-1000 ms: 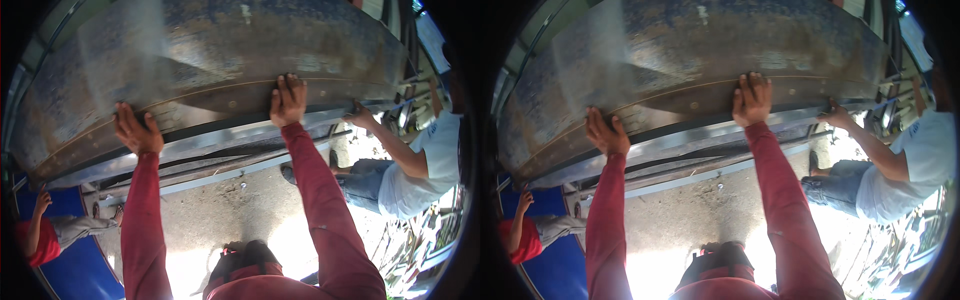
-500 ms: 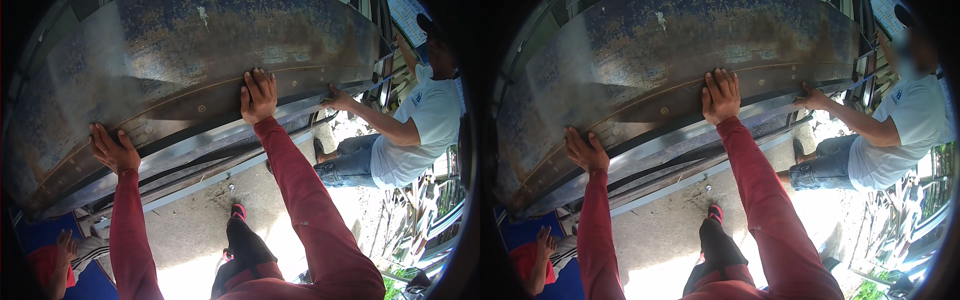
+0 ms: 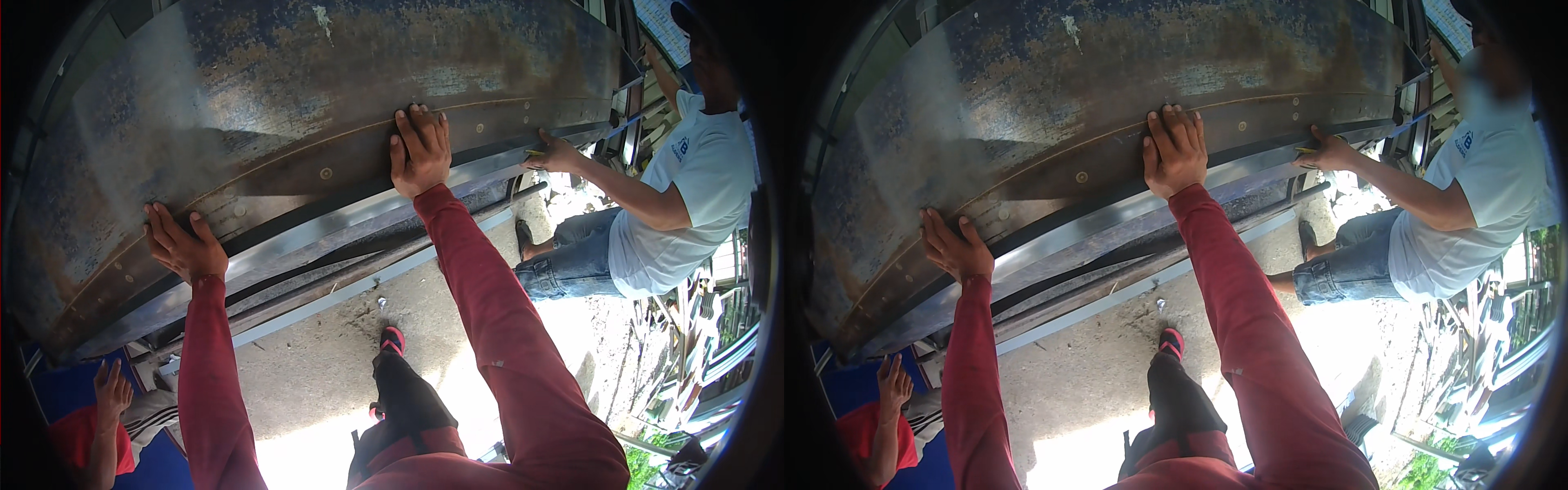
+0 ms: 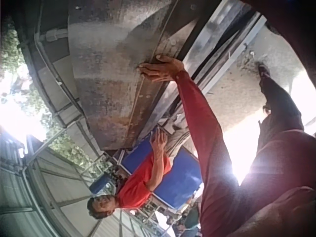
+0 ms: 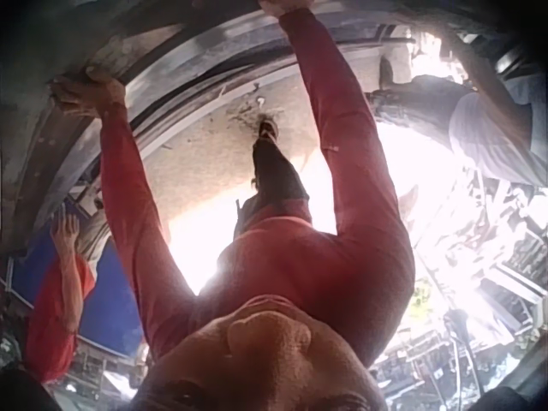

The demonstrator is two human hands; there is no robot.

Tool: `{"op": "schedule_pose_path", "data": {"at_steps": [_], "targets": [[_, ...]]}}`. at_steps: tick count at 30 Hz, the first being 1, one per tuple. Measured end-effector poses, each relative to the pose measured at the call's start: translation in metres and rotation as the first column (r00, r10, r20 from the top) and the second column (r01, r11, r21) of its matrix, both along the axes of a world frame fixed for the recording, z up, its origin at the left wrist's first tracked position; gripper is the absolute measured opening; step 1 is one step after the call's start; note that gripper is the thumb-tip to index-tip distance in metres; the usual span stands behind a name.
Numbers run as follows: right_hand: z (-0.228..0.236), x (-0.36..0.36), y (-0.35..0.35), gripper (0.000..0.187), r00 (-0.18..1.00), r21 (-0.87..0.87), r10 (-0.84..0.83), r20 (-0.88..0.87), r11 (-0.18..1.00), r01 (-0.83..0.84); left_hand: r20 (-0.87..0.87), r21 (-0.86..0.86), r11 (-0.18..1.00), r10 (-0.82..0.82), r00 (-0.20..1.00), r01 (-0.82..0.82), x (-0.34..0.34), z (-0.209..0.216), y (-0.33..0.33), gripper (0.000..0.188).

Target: The person positions a metal sheet into a sheet metal brake, pulls the bending lever to bend the sheet, and repositions it to create additional bends before removing the finished piece.

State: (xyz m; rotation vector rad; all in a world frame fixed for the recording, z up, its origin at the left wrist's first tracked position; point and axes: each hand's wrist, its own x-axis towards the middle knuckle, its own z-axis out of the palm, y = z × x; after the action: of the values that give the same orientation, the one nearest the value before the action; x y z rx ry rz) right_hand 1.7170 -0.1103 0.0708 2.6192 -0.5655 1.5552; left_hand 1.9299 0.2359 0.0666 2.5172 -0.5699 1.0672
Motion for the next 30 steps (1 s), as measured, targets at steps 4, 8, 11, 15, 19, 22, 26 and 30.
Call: {"op": "schedule_pose_path", "data": {"at_steps": [4,8,11,15,19,22,26,30], "targets": [[0.0,0.0,0.0,0.039,1.0,-0.002,0.01,0.005,1.0,-0.01,0.005,-0.015,1.0,-0.021,1.0,0.021,0.001,-0.001,0.001,0.066],[0.001,-0.002,-0.004,0.039,1.0,-0.031,0.006,0.009,1.0,-0.006,-0.026,-0.015,1.0,-0.018,1.0,0.018,-0.001,0.003,-0.004,0.068],[0.004,-0.007,0.001,0.038,1.0,-0.018,0.002,-0.003,1.0,-0.002,-0.051,-0.001,1.0,-0.024,0.998,0.024,-0.002,0.001,-0.003,0.069],[0.036,-0.024,0.044,0.043,0.999,0.11,0.003,0.044,0.994,-0.008,-0.047,0.012,1.0,0.001,0.999,0.0,-0.002,0.005,0.011,0.067],[0.031,-0.036,0.069,0.048,0.977,0.066,-0.001,0.213,0.998,-0.013,-0.084,-0.024,0.999,-0.036,0.996,0.034,-0.004,0.002,-0.006,0.067],[0.005,0.023,0.048,0.058,0.996,0.012,-0.009,-0.09,1.0,0.01,-0.067,-0.022,0.998,-0.061,0.996,0.06,-0.004,0.006,-0.008,0.069],[-0.004,0.034,0.052,0.058,1.0,0.122,-0.013,-0.022,0.992,0.016,-0.086,0.007,0.999,-0.033,0.996,0.034,0.001,0.006,0.003,0.07],[-0.004,0.038,0.053,0.059,0.997,0.117,-0.029,-0.067,0.992,0.037,-0.077,0.006,1.0,-0.022,0.997,0.022,0.004,0.001,0.005,0.074]]}}
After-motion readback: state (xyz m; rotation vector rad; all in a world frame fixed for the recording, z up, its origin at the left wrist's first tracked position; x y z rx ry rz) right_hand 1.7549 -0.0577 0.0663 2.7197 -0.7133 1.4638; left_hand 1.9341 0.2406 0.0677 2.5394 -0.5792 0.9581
